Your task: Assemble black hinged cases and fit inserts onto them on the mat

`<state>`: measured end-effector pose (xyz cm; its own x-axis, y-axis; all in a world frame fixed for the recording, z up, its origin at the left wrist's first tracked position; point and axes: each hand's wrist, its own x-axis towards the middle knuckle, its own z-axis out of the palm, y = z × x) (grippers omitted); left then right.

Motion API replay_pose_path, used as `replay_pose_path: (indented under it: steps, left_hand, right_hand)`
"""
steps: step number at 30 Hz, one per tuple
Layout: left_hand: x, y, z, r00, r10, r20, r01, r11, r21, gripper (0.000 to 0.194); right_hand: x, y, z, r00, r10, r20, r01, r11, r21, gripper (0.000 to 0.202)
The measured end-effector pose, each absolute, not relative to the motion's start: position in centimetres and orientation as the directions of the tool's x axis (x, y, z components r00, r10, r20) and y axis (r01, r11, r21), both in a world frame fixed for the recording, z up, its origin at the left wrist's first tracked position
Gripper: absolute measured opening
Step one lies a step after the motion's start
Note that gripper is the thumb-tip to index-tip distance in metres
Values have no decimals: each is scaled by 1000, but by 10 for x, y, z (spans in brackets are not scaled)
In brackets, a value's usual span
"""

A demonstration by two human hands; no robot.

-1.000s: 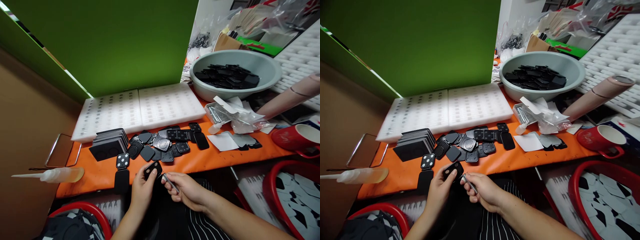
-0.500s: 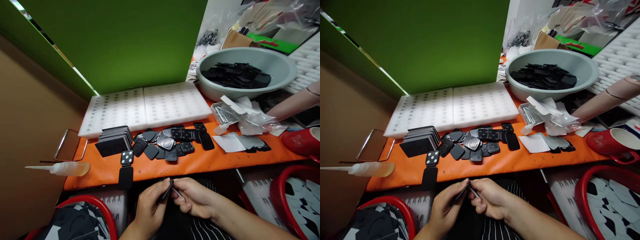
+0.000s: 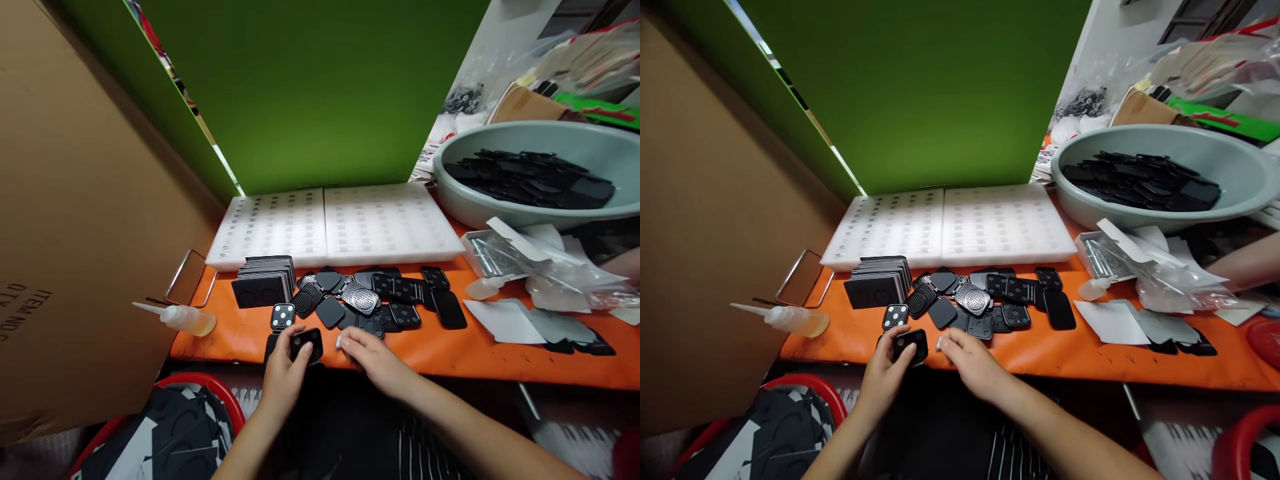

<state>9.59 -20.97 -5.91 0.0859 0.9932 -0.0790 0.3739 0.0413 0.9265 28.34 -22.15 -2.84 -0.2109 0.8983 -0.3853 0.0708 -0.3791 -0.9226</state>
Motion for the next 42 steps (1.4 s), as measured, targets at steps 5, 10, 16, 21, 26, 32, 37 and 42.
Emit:
replay_pose_path:
  steps: [5, 10, 16, 21, 26, 32, 37, 42]
  left_hand:
    - [83, -170, -70, 231, 973, 15, 571, -148, 807, 44]
    - [79, -158, -76, 322, 945, 54, 667, -267, 695, 45]
    - [78, -159, -86, 304, 951, 62, 754, -279, 594, 42]
    - [89, -147, -86, 280, 957, 77, 835, -283, 471, 38]
    - [108, -153, -69, 132, 980, 148, 695, -198, 691, 32]
    - [142, -200, -47, 493, 762, -420, -157, 553, 818, 51]
    - [146, -208, -45, 496, 694, -522, -386, 714, 584, 37]
    - [150, -209, -51, 490, 712, -502, -260, 670, 696, 52]
  right_hand:
    - [276, -140, -25, -335, 932, -139, 786, 196, -587, 22]
    - [260, -86, -26, -409, 855, -319, 904, 333, -267, 49]
    - [294, -88, -28, -263, 888, -377, 960, 203, -192, 48]
    - [336, -103, -17, -194, 940, -279, 952, 113, -283, 28]
    - [338, -137, -4, -353, 915, -197, 847, 223, -482, 23]
    - [302, -187, -6, -537, 842, -44, 626, 363, -690, 18]
    - [313, -203, -9, -250, 968, 17, 621, 174, -764, 24]
    - [321, -209, -6, -159, 983, -95, 731, 53, -680, 24]
